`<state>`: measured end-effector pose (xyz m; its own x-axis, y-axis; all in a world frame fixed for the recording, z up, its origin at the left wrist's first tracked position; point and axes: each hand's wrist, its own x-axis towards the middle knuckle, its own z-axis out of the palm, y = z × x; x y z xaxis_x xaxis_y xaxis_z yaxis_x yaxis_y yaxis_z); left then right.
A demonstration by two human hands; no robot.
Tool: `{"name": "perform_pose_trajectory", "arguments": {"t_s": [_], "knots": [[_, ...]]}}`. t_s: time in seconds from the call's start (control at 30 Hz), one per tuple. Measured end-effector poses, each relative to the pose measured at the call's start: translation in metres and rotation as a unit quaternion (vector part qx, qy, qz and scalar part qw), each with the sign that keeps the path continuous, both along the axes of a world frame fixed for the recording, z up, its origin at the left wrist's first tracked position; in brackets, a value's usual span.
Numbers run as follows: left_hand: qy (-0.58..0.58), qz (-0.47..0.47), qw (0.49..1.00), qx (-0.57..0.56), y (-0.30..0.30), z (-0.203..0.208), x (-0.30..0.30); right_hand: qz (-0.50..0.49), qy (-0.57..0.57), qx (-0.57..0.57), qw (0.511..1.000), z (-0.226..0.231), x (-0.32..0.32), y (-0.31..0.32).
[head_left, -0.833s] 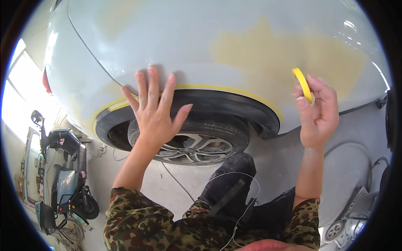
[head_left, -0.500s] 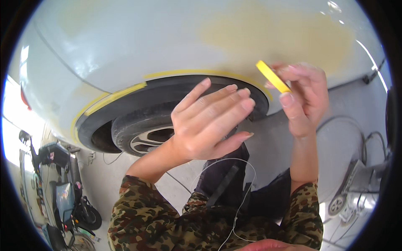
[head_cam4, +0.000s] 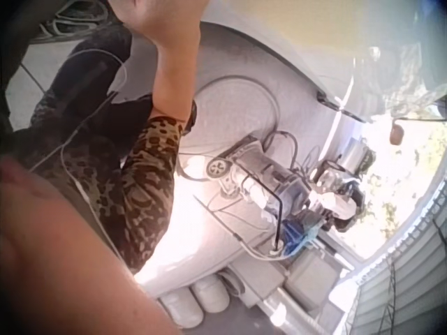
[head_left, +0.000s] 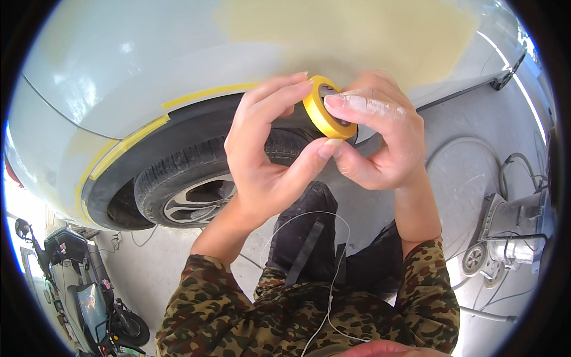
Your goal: The person applies yellow masking tape along the lower edge of a white car's rear bumper and wheel arch. They press the tape firmly to ensure adhesion, then remove a short piece and reapply it to adjust the placement.
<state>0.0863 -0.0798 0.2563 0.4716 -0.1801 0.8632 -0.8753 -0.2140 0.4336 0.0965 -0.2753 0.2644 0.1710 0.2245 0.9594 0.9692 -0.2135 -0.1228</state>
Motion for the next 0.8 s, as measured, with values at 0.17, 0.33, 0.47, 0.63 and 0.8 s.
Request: {"name": "perform_pose_trajectory", "arguments": {"t_s": [0.17, 0.33, 0.47, 0.63, 0.8], "knots": [[-0.053, 0.043, 0.998, 0.006, -0.004, 0.005, 0.003, -0.071, -0.037, -0.03, 0.996, 0.004, -0.004, 0.003], [-0.083, 0.079, 0.993, 0.008, -0.006, 0.003, 0.002, -0.149, -0.069, -0.058, 0.985, 0.003, -0.008, 0.007], [-0.053, 0.058, 0.997, -0.025, -0.009, -0.002, 0.0, -0.198, -0.087, -0.084, 0.973, 0.004, -0.013, 0.007], [-0.025, 0.047, 0.997, -0.055, -0.012, -0.009, -0.001, -0.201, -0.099, -0.088, 0.97, 0.005, -0.011, 0.007], [-0.027, 0.019, 0.995, -0.091, -0.017, -0.01, 0.001, -0.205, -0.094, -0.075, 0.971, 0.005, -0.013, 0.008]]}}
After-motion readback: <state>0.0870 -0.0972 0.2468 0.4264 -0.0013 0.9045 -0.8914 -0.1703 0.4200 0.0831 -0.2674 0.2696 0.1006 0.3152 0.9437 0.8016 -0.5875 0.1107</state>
